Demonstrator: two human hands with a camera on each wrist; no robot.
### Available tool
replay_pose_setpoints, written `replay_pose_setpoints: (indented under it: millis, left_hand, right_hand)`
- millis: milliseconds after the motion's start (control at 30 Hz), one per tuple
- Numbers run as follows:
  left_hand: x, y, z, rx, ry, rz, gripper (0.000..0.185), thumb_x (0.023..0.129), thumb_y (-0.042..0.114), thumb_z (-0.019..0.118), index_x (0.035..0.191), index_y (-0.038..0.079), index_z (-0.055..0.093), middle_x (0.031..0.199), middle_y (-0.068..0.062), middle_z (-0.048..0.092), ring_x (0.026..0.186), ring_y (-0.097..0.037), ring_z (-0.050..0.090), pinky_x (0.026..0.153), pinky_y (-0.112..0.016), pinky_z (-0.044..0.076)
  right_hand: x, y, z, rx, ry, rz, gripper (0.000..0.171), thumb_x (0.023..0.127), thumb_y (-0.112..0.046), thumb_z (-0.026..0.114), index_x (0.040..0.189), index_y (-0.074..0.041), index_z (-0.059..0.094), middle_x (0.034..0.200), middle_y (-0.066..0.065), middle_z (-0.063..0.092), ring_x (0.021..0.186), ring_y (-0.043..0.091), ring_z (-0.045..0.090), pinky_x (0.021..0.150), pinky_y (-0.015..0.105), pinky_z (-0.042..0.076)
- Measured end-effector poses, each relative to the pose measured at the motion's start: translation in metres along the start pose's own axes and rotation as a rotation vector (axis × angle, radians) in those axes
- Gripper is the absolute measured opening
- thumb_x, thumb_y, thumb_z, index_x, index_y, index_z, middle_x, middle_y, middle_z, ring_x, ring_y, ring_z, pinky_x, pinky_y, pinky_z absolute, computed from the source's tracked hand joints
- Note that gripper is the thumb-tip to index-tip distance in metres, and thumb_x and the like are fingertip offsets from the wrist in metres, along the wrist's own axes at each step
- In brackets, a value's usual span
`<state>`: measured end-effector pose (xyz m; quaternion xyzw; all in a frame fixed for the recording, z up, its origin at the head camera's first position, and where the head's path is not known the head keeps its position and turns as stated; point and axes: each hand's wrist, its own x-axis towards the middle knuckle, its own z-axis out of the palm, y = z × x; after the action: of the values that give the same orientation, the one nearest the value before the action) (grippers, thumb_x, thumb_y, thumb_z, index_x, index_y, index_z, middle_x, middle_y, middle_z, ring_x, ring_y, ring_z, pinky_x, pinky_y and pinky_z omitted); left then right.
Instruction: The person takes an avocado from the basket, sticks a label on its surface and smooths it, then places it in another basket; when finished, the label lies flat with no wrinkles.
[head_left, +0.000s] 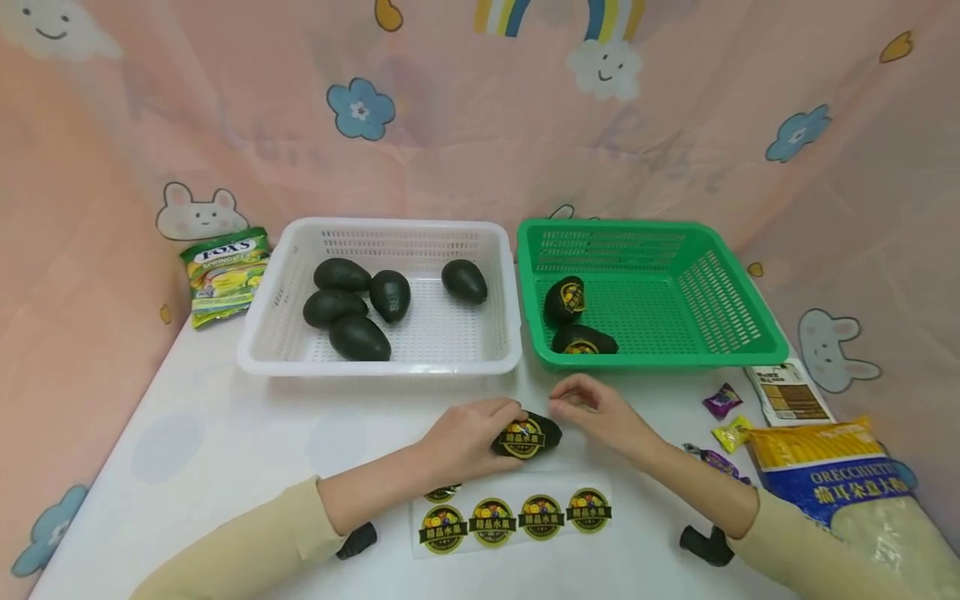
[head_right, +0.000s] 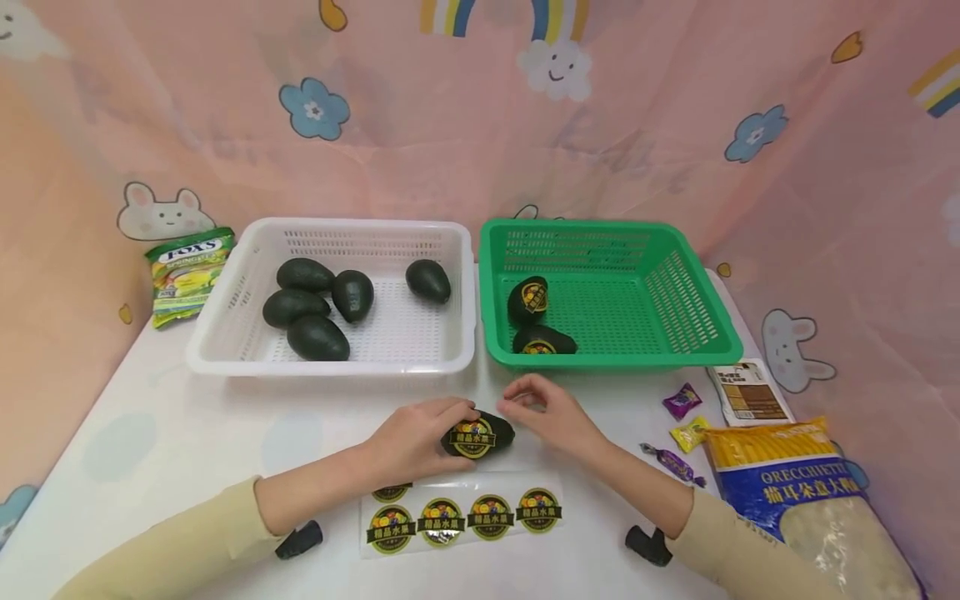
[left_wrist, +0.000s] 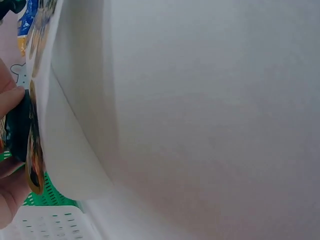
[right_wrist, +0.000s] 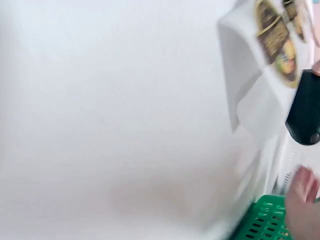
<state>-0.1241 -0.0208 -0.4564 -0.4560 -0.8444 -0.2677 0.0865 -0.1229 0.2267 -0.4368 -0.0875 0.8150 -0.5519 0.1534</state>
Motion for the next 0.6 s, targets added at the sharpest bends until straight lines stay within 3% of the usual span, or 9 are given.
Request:
replay_pose_setpoints:
  millis: [100, 200, 267, 367, 467, 600]
  left_hand:
    - [0.0, 0.002, -0.004, -0.04, -0.031, -0.025, 0.048, 0.076, 0.034, 0.084, 0.112, 0.012, 0.061, 0.107, 0.001, 0.067, 0.095, -0.013, 0.064, 0.081, -0.026, 0.052]
    - [0.006, 0.006, -0.015, -0.108, -0.068, -0.033, 0.052, 0.076, 0.035, 0.084, 0.116, 0.012, 0.061, 0.109, 0.0, 0.068, 0.097, -0.011, 0.064, 0.083, -0.023, 0.051]
    - [0.02, 0.01, -0.028, -0.161, -0.075, -0.023, 0.054, 0.076, 0.035, 0.084, 0.118, 0.011, 0.061, 0.11, 0.0, 0.068, 0.096, -0.009, 0.064, 0.082, -0.02, 0.051]
    - [0.059, 0.014, -0.054, -0.195, -0.068, -0.011, 0.055, 0.075, 0.035, 0.085, 0.118, 0.012, 0.06, 0.109, 0.001, 0.068, 0.093, -0.007, 0.062, 0.078, -0.018, 0.05]
    - [0.112, 0.014, -0.075, -0.179, -0.063, -0.032, 0.054, 0.076, 0.038, 0.084, 0.117, 0.013, 0.06, 0.109, 0.003, 0.067, 0.091, -0.006, 0.061, 0.076, -0.018, 0.049]
    - [0.178, 0.005, -0.076, -0.13, -0.132, -0.114, 0.052, 0.079, 0.04, 0.081, 0.118, 0.014, 0.058, 0.109, 0.005, 0.065, 0.09, -0.006, 0.059, 0.074, -0.018, 0.048]
  right_hand:
    - [-0.007, -0.005, -0.016, 0.351, 0.126, 0.166, 0.044, 0.098, -0.027, 0.062, 0.126, 0.004, 0.046, 0.121, 0.014, 0.059, 0.108, 0.02, 0.061, 0.093, 0.03, 0.05]
    - [-0.013, -0.007, -0.03, 0.634, 0.23, 0.22, 0.03, 0.1, -0.022, 0.058, 0.119, -0.001, 0.046, 0.113, 0.005, 0.063, 0.103, 0.012, 0.063, 0.089, 0.023, 0.051]
    - [-0.015, -0.007, -0.037, 0.738, 0.261, 0.22, 0.018, 0.1, -0.018, 0.057, 0.109, -0.005, 0.049, 0.103, 0.001, 0.067, 0.097, 0.008, 0.064, 0.085, 0.019, 0.051]
    - [-0.015, -0.005, -0.042, 0.784, 0.282, 0.218, 0.008, 0.099, -0.016, 0.059, 0.099, -0.008, 0.056, 0.094, -0.002, 0.069, 0.09, 0.006, 0.064, 0.08, 0.017, 0.052]
    - [-0.014, -0.003, -0.044, 0.768, 0.277, 0.212, 0.006, 0.099, -0.015, 0.059, 0.096, -0.01, 0.061, 0.093, -0.002, 0.069, 0.089, 0.006, 0.064, 0.079, 0.016, 0.051]
    - [-0.014, 0.001, -0.045, 0.72, 0.268, 0.205, 0.007, 0.099, -0.016, 0.058, 0.097, -0.012, 0.063, 0.093, -0.004, 0.07, 0.091, 0.006, 0.064, 0.08, 0.018, 0.051]
